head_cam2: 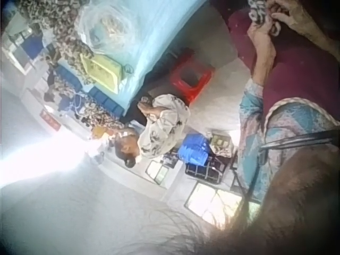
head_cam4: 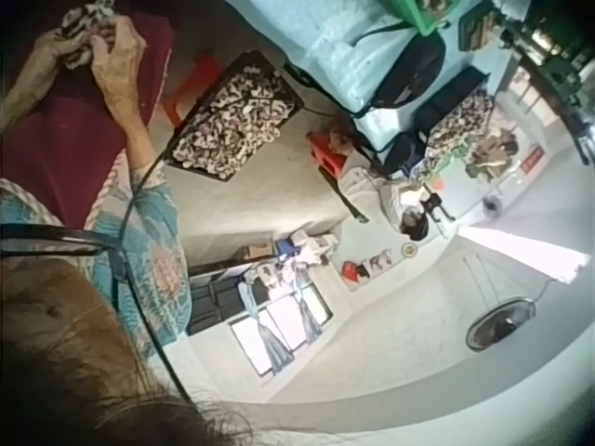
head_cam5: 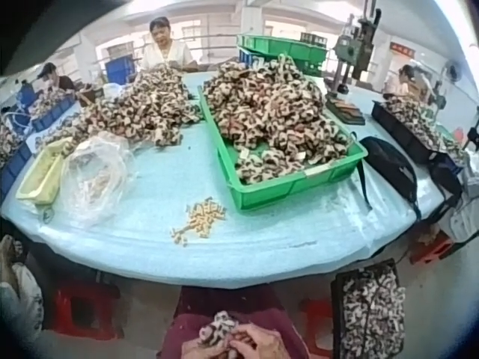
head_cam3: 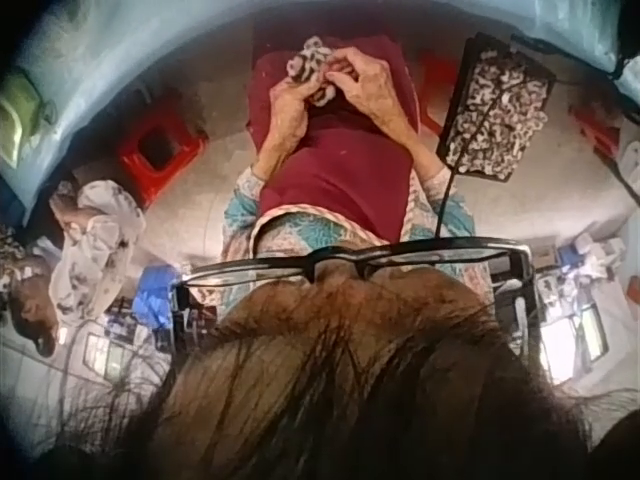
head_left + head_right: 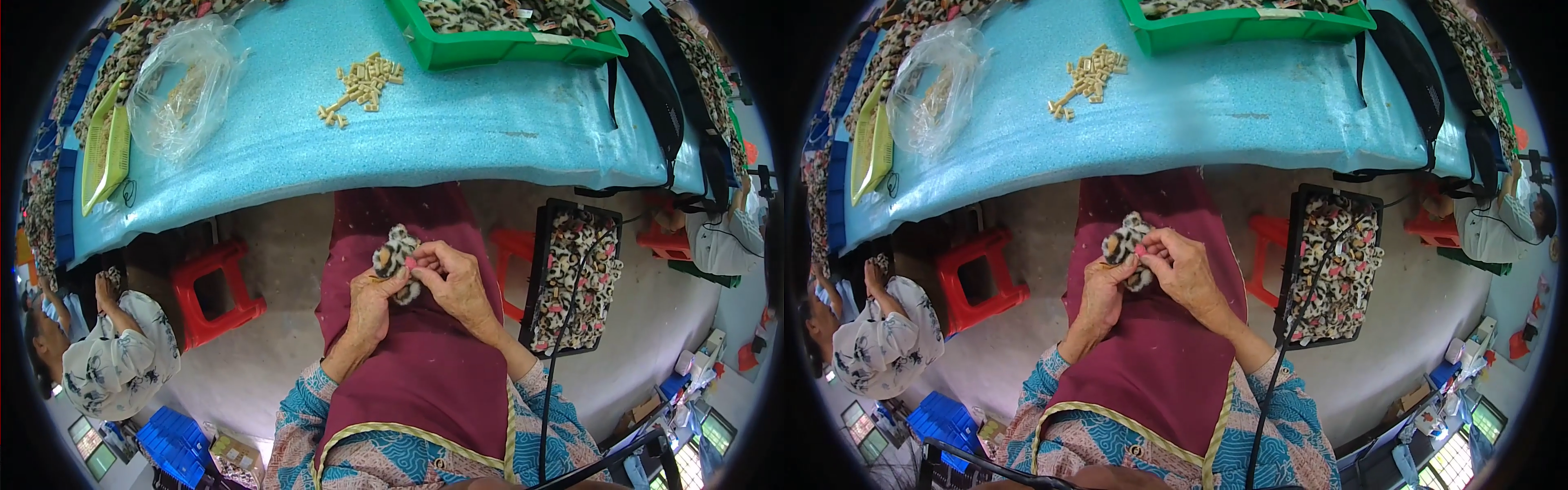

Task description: The person assembles small plastic components onto patterned fabric or rubber parts by hand.

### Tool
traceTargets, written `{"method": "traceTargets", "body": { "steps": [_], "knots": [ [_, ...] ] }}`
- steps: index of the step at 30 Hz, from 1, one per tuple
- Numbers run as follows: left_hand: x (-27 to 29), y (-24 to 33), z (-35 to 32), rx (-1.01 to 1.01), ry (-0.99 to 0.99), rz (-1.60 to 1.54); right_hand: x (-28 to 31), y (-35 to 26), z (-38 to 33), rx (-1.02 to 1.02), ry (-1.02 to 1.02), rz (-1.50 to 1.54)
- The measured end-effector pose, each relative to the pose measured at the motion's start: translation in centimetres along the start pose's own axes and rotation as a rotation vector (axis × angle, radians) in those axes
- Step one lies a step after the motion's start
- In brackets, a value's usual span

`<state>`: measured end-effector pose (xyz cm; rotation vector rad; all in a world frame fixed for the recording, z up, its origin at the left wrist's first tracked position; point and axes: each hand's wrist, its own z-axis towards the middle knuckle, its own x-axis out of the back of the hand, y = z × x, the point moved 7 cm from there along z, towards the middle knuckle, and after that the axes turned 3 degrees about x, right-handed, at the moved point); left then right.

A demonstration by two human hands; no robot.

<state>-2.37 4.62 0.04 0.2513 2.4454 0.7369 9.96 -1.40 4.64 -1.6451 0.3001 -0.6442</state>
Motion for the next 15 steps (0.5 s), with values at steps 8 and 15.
{"method": "traceTargets", "body": {
  "steps": [8,15],
  "knots": [
    [-0.3,-0.7,0.3,0.052,-0.068,0.051,-0.5,3.3,-1.1,-0.374,-0.043,0.446],
    [-0.3,-1.0,-0.5,-0.12,0.039,0.04,-1.4,2.7,-2.1,-0.326,0.01,0.461]
  ]
}}
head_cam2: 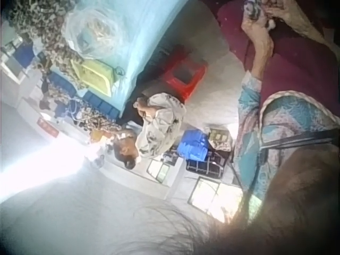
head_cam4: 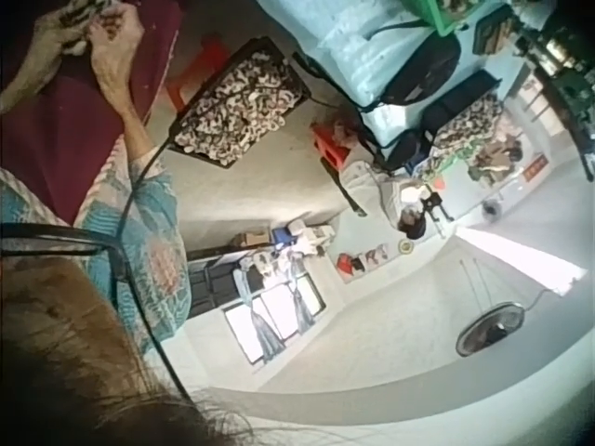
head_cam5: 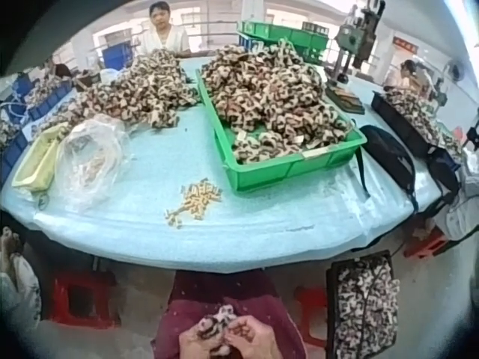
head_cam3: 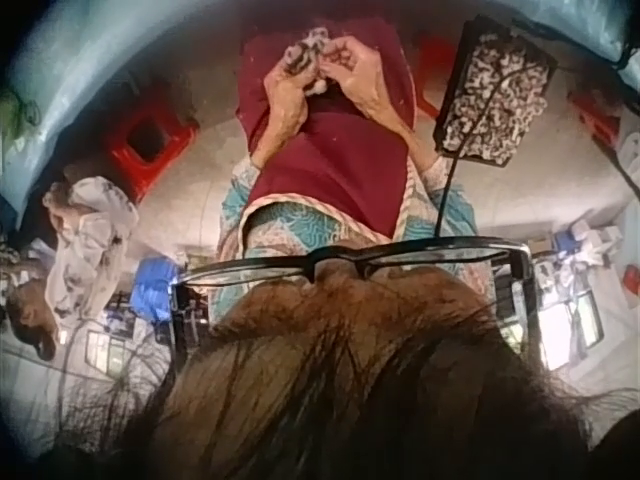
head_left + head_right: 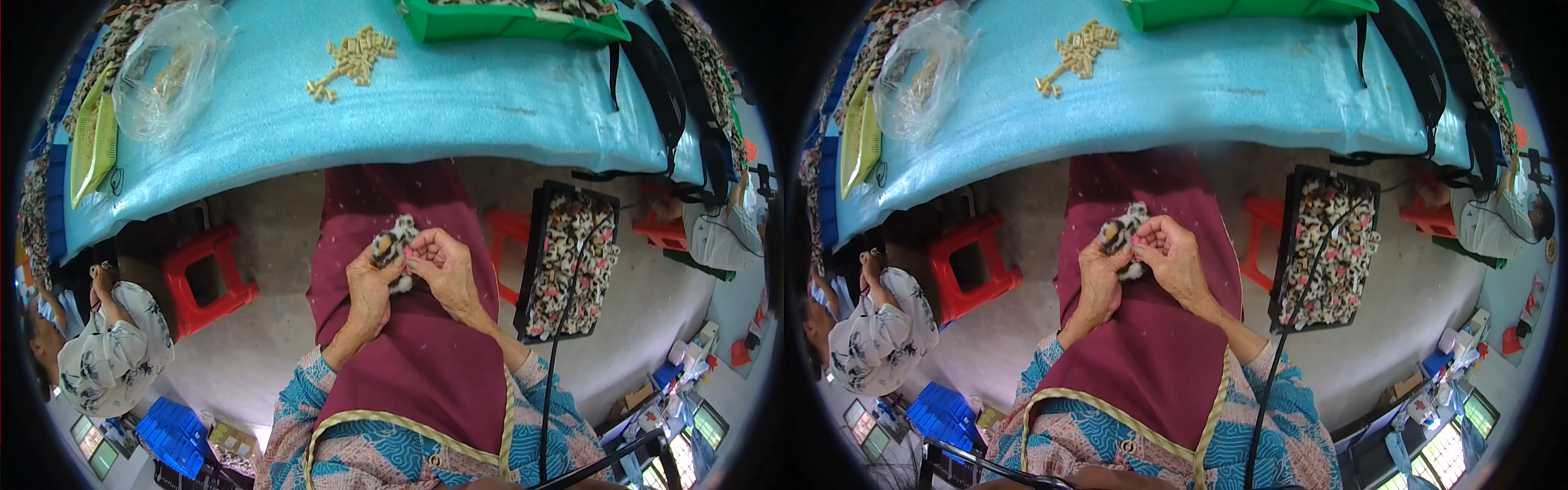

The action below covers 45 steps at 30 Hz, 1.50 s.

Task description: The person assembles small plastic components onto patterned fabric or rubber parts by hand.

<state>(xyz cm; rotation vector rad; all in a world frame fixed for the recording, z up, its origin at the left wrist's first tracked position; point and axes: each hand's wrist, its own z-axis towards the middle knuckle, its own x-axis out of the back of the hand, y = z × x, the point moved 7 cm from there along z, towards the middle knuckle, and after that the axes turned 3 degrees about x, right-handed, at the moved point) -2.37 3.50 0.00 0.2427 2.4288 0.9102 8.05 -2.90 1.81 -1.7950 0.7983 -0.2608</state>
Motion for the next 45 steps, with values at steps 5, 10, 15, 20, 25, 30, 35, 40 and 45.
{"method": "traceTargets", "body": {
  "steps": [5,10,15,20,25,30,35,40,45],
  "knots": [
    [0.4,-0.9,0.1,0.097,-0.005,-0.124,0.0,1.0,-0.9,-0.012,0.041,-0.007],
    [0.2,-1.3,0.3,0.154,0.004,-0.191,0.1,0.0,-0.8,0.07,0.014,-0.188],
    [-0.4,-1.2,0.2,0.269,0.025,-0.118,1.1,1.3,-0.6,-0.037,0.031,-0.022],
    [-0.4,0.2,1.6,0.033,0.02,0.16,1.0,0.4,-0.9,-0.101,0.002,0.189],
    [-1.8,1.4,1.2,-0.072,-0.044,0.141,1.6,1.6,-0.8,-0.098,0.001,0.56],
    [-2.0,1.9,0.9,-0.143,-0.225,0.346,2.0,2.1,-0.6,-0.17,0.035,0.616],
    [-1.9,2.1,0.1,0.025,-0.2,0.273,2.0,3.3,-0.8,-0.306,0.043,0.683],
    [-1.6,1.3,0.9,0.114,-0.262,0.213,2.0,3.2,-1.1,-0.343,0.085,0.775],
    [-0.6,-0.5,2.0,0.219,-0.331,0.171,4.4,5.5,-2.9,-0.338,0.266,0.814]
  ]
}}
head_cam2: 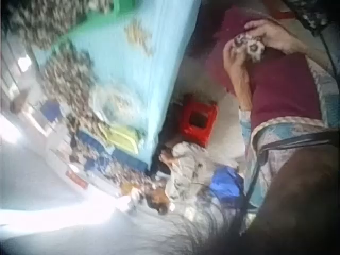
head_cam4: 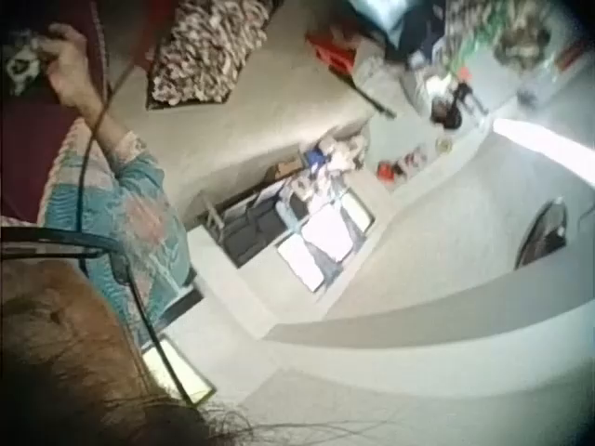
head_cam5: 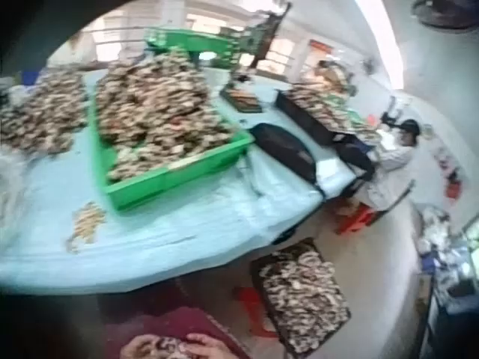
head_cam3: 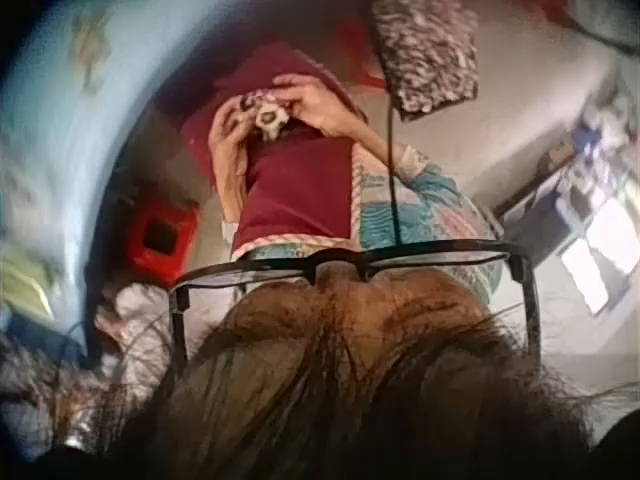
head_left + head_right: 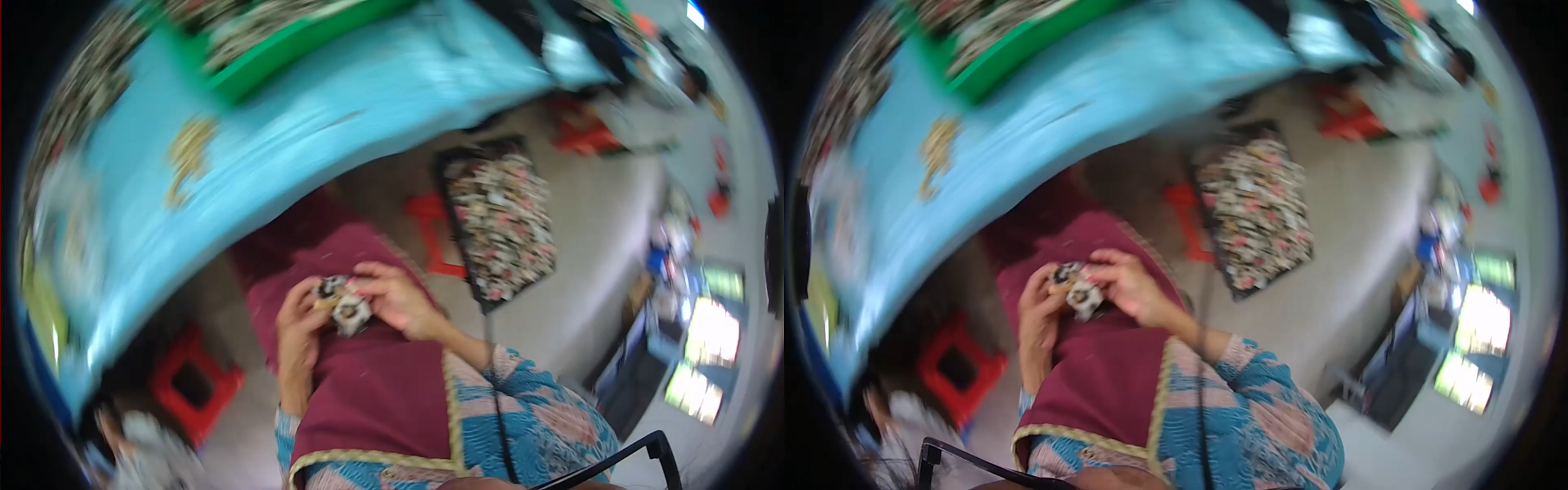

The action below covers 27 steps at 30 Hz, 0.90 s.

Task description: The person assembles small plastic components onto patterned fabric or rubber parts by hand.

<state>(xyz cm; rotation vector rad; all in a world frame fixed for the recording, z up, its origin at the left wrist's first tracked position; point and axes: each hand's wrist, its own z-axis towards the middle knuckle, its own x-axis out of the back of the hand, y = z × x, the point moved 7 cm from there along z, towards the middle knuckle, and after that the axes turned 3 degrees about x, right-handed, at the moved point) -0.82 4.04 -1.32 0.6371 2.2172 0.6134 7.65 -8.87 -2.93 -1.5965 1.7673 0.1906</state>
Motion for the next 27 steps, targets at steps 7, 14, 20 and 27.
{"method": "traceTargets", "body": {
  "steps": [7,14,20,27],
  "knots": [
    [0.6,-2.0,3.1,0.106,-0.05,-0.019,17.5,-2.8,-10.0,0.43,0.431,0.344],
    [0.0,-2.5,4.2,0.178,-0.035,0.085,28.6,-11.8,-23.4,0.93,1.34,-0.206],
    [1.4,-2.7,3.9,0.186,0.074,0.109,35.9,-17.5,-23.3,1.03,1.527,-0.485],
    [-0.1,-3.4,4.8,0.169,0.091,0.136,44.5,-15.7,-14.0,0.818,1.547,-0.742]
  ]
}}
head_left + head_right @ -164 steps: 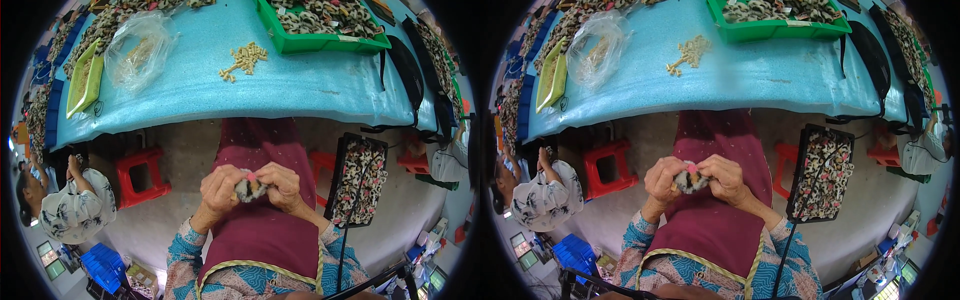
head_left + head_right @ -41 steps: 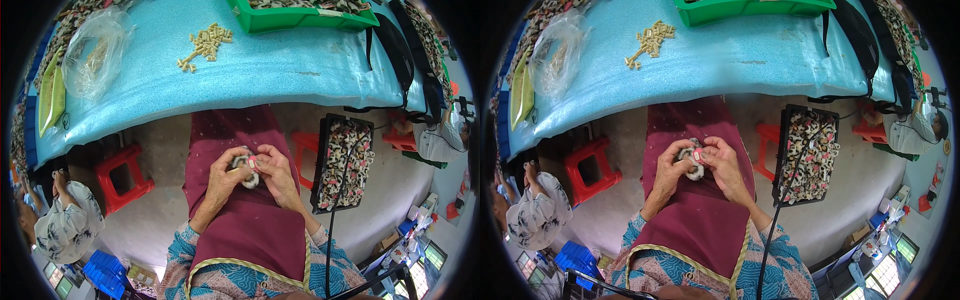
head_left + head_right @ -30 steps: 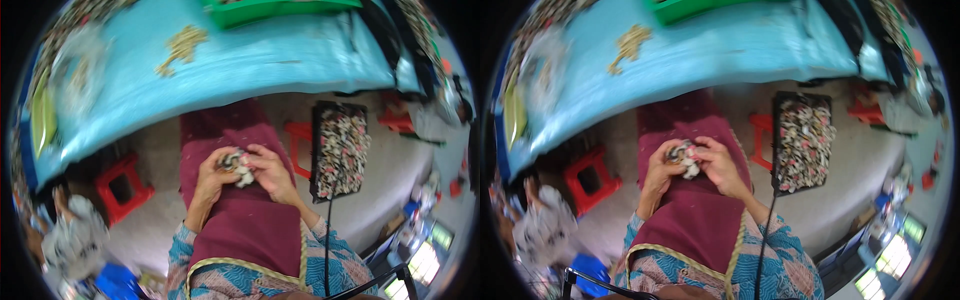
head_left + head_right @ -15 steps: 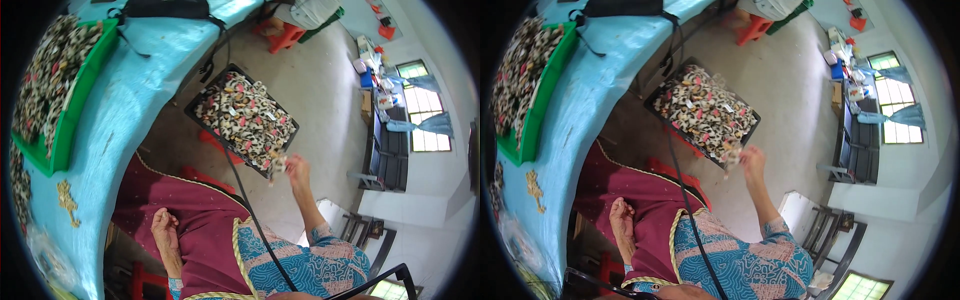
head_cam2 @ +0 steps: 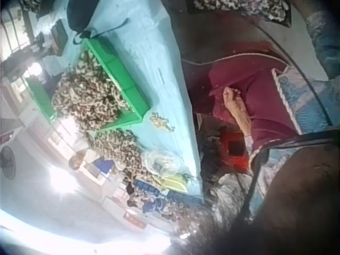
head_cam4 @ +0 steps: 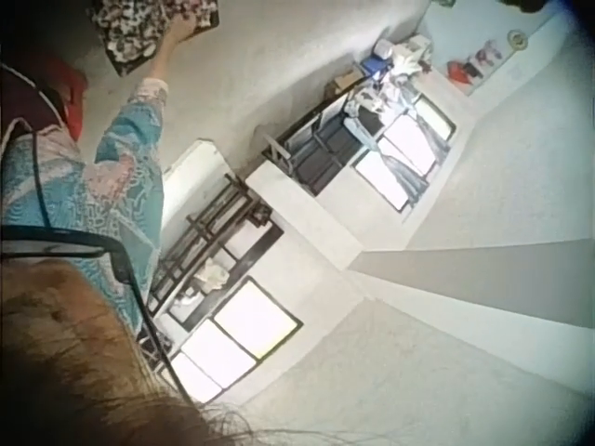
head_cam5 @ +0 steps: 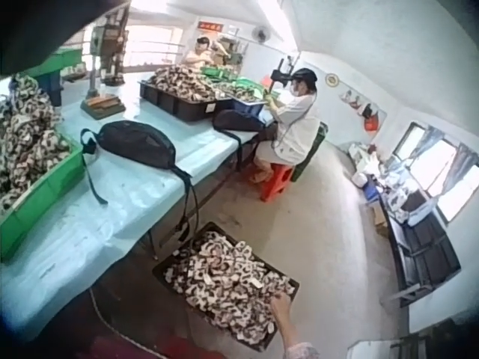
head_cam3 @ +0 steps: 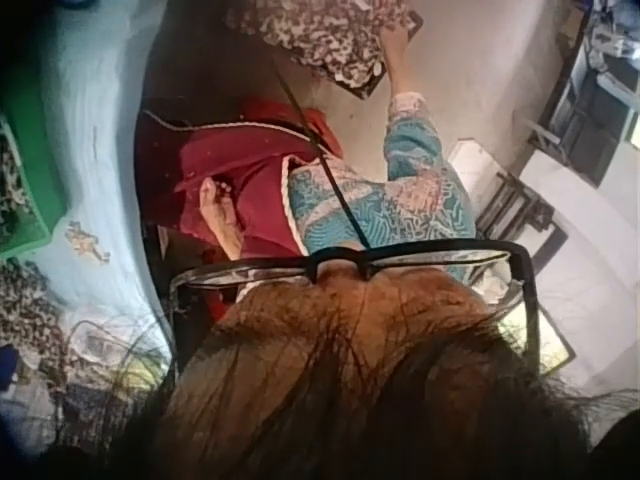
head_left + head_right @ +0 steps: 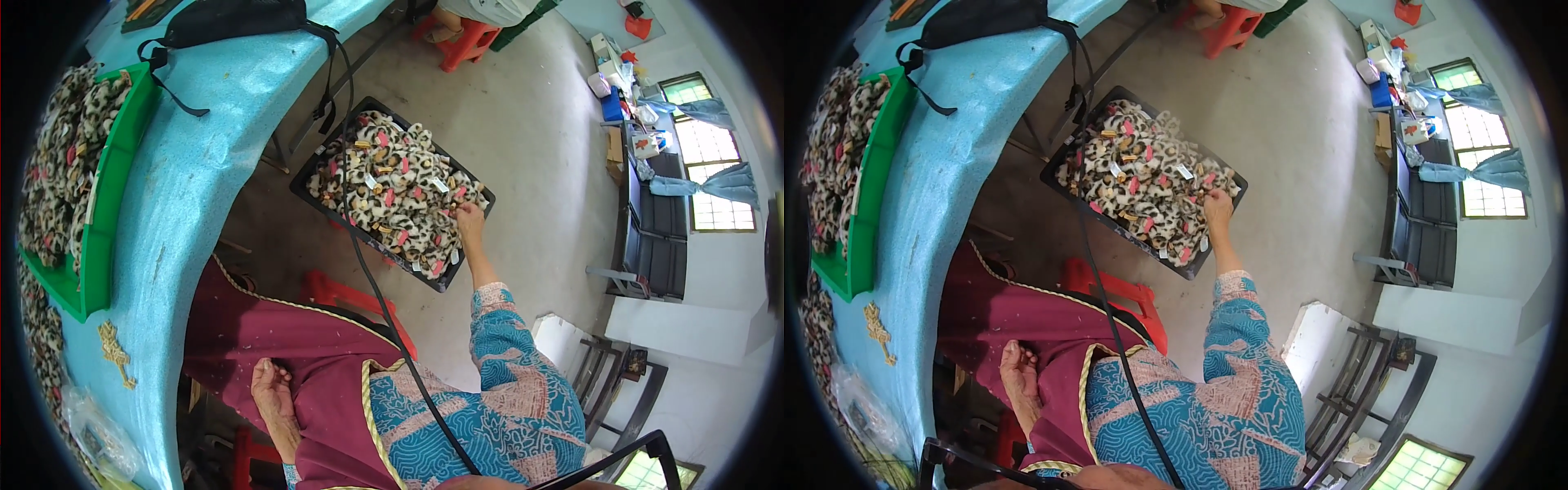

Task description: The person assembles small plastic components onto patterned fabric or rubber parts by hand.

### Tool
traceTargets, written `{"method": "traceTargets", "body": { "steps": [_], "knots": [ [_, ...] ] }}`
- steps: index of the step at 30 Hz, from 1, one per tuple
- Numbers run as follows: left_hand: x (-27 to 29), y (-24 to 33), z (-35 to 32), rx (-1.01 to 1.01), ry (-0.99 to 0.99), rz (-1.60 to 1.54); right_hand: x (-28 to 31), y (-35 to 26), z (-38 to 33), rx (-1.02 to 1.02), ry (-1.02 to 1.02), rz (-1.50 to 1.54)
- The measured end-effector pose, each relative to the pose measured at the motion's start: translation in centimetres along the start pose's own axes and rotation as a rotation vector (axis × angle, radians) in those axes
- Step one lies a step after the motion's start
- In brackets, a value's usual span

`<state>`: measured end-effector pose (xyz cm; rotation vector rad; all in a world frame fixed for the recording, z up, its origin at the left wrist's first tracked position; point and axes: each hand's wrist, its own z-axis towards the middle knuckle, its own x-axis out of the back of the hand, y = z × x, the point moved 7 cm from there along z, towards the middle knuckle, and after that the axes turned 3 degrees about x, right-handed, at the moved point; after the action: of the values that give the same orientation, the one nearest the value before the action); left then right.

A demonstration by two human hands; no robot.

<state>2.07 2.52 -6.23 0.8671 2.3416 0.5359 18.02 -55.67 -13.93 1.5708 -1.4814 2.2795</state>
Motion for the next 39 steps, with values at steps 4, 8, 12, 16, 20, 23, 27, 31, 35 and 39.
{"method": "traceTargets", "body": {
  "steps": [4,8,12,16,20,23,27,31,35,39],
  "knots": [
    [1.5,1.2,-1.7,-0.07,0.039,-0.011,-1.4,-3.6,-2.4,0.094,-0.169,0.309],
    [1.3,-0.8,0.2,0.015,0.005,-0.088,6.2,-3.2,0.6,0.165,-0.087,-0.203],
    [2.4,-2.3,0.9,0.043,-0.029,-0.148,9.8,-15.2,2.5,0.288,-0.053,-0.074],
    [2.0,-1.1,-0.2,-0.096,-0.131,-0.162,9.9,-38.3,-4.5,0.616,-0.242,0.535],
    [3.9,-0.8,1.1,-0.043,0.041,-0.186,0.8,-56.9,-13.7,1.104,-0.53,0.507],
    [3.3,2.8,-0.2,-0.286,-0.028,-0.236,-4.9,-66.5,-18.7,1.737,-0.378,0.394],
    [5.1,3.7,-1.6,-0.305,0.069,-0.35,-14.8,-72.8,-20.8,1.785,-0.339,0.081],
    [15.5,-4.8,5.9,-0.171,-0.008,-0.345,-22.3,-73.6,-21.4,1.908,-0.358,-0.184],
    [13.2,-4.6,5.3,-0.04,-0.097,-0.44,-25.4,-74.2,-21.7,1.966,-0.404,-0.363],
    [11.6,-2.8,2.5,-0.121,0.017,-0.499,-22.7,-75.8,-21.1,1.86,-0.449,-0.052]
  ]
}}
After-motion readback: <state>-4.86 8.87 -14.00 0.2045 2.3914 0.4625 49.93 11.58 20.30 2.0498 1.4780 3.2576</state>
